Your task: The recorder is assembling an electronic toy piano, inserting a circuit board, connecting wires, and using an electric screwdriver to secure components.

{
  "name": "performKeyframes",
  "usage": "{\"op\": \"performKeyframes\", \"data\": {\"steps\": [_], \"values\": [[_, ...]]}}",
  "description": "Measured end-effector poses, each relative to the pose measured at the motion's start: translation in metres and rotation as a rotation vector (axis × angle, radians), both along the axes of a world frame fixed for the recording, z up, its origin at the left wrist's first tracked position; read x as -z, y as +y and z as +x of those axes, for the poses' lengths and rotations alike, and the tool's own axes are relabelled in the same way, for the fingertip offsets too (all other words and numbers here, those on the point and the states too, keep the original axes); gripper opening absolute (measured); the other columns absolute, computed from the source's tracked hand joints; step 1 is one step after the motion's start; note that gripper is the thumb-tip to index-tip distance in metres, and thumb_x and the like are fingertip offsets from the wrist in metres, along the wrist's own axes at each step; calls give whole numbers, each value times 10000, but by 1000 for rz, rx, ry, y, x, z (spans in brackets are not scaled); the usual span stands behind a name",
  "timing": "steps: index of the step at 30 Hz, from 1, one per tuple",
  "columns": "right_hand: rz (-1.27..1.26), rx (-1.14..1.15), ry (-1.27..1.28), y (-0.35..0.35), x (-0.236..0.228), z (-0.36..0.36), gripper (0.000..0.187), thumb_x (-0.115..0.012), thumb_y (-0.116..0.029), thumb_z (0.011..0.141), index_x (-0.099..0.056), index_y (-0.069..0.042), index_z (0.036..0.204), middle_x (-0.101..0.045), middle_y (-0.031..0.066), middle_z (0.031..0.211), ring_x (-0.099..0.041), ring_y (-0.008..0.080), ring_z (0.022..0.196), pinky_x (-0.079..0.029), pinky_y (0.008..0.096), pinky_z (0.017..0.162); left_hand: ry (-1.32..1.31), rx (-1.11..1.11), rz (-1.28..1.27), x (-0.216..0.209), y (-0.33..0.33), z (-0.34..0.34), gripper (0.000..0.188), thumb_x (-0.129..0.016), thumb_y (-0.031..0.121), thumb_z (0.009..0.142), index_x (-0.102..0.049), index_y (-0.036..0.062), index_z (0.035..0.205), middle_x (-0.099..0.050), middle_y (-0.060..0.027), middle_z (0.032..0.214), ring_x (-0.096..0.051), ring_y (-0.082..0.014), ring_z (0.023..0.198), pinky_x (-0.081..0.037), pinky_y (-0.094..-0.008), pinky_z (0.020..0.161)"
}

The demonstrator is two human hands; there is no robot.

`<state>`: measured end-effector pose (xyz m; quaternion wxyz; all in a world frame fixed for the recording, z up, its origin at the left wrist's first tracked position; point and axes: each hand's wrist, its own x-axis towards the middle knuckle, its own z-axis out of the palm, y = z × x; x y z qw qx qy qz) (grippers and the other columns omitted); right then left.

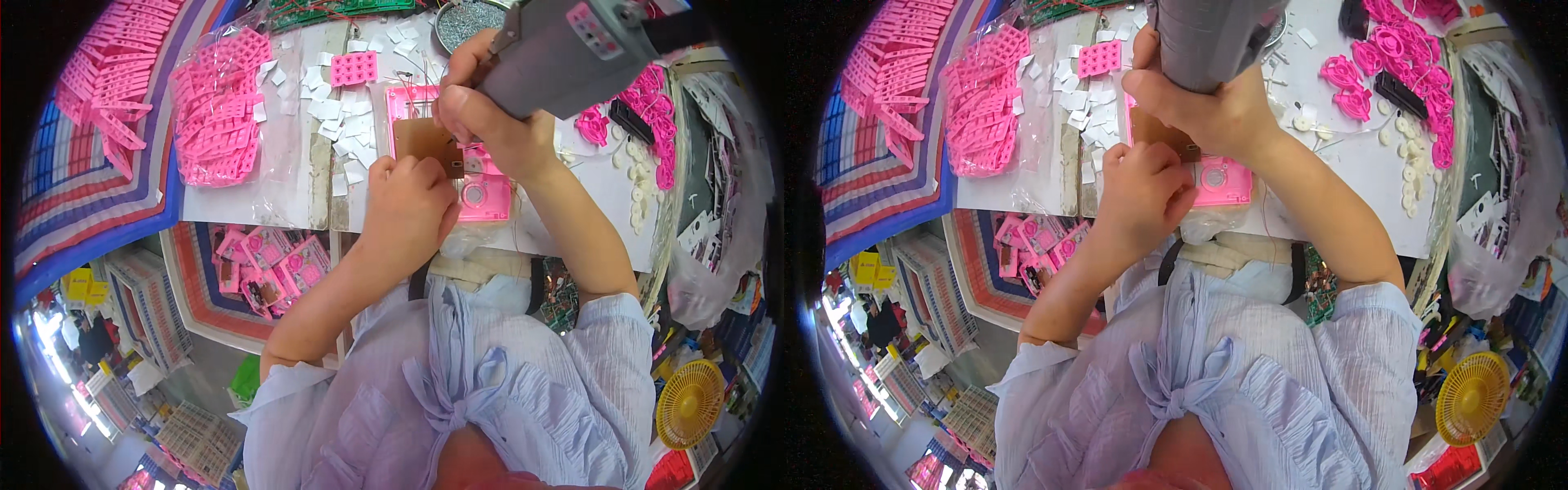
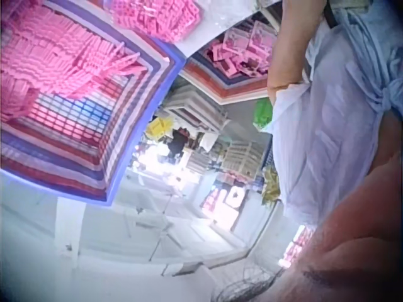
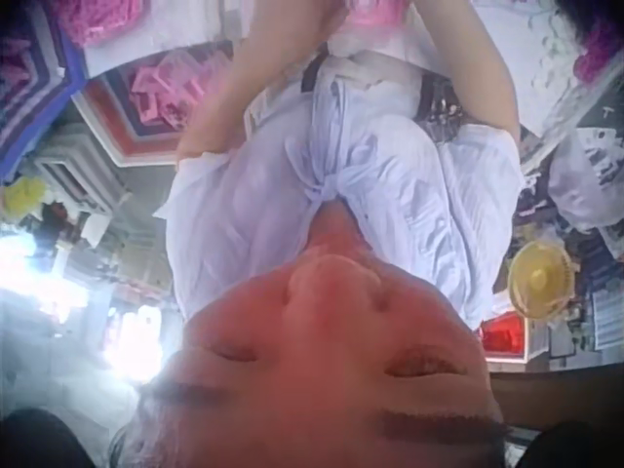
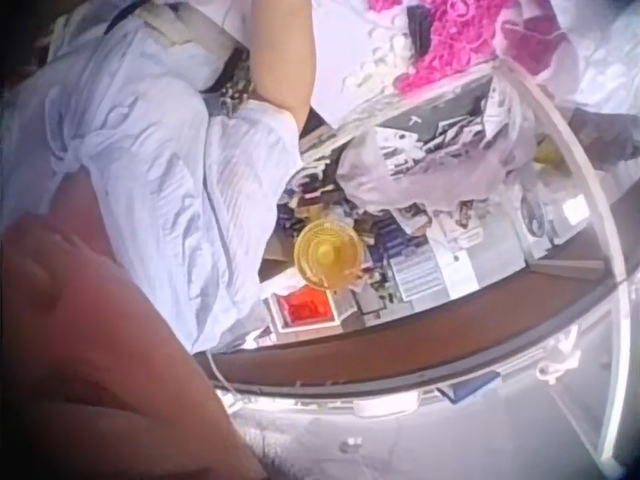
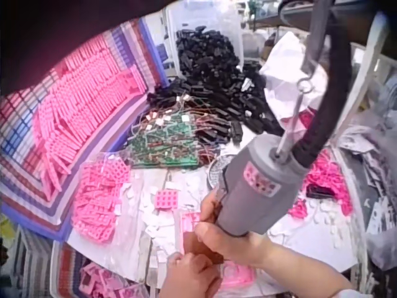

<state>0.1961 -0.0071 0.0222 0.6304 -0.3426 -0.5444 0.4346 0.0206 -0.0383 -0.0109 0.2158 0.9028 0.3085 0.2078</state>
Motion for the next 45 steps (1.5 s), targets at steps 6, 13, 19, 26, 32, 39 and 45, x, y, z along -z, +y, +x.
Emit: {"op": "performKeyframes", "data": {"steps": [6,13,19,26,32,39,45], "values": [[110,-124,188,-5,-26,43,130,-526,-44,929,-490,-58,1053,-417,16,608,-363,125,495,-343,323,522,-180,-72,85,-34,82,9,122,-752,177,796,-709,66,823,-668,-76,825,-650,-297,796,-503,-378,686],[69,84,247,-10,-43,67,165,-660,-49,888,-546,1,996,-564,36,710,-537,116,593,-496,312,624,390,195,373,3,191,134,143,-669,199,801,-776,127,861,-736,-75,885,-692,-266,921,-441,-478,867],[78,137,227,-21,-26,82,172,-634,-49,899,-520,6,1015,-554,55,670,-493,115,509,-522,351,607,376,182,426,3,199,146,225,-662,320,866,-782,132,838,-751,-76,902,-697,-243,934,-407,-466,884],[57,136,199,-12,-30,69,197,-654,-49,892,-536,14,1036,-554,53,658,-506,114,503,-525,336,602,496,116,394,6,206,158,263,-668,378,882,-785,143,865,-743,-52,895,-694,-232,950,-406,-463,870],[33,141,182,-14,-30,68,184,-652,-54,895,-533,9,1022,-552,54,651,-506,117,502,-518,332,603,294,61,450,5,201,150,219,-680,326,857,-773,139,921,-723,-38,993,-673,-216,1001,-399,-470,865],[135,21,307,-35,-49,63,231,-618,-102,922,-459,-63,1085,-484,33,622,-450,128,523,-434,336,562,-207,285,322,-28,104,57,105,-762,221,816,-716,138,861,-670,-22,835,-628,-211,848,-391,-413,850],[156,-106,203,-43,-66,36,254,-650,-245,945,-458,-129,1065,-480,-30,639,-464,117,569,-474,320,654,-366,226,-14,-14,53,25,126,-788,177,789,-688,134,852,-615,13,765,-583,-189,742,-351,-380,795]]}}
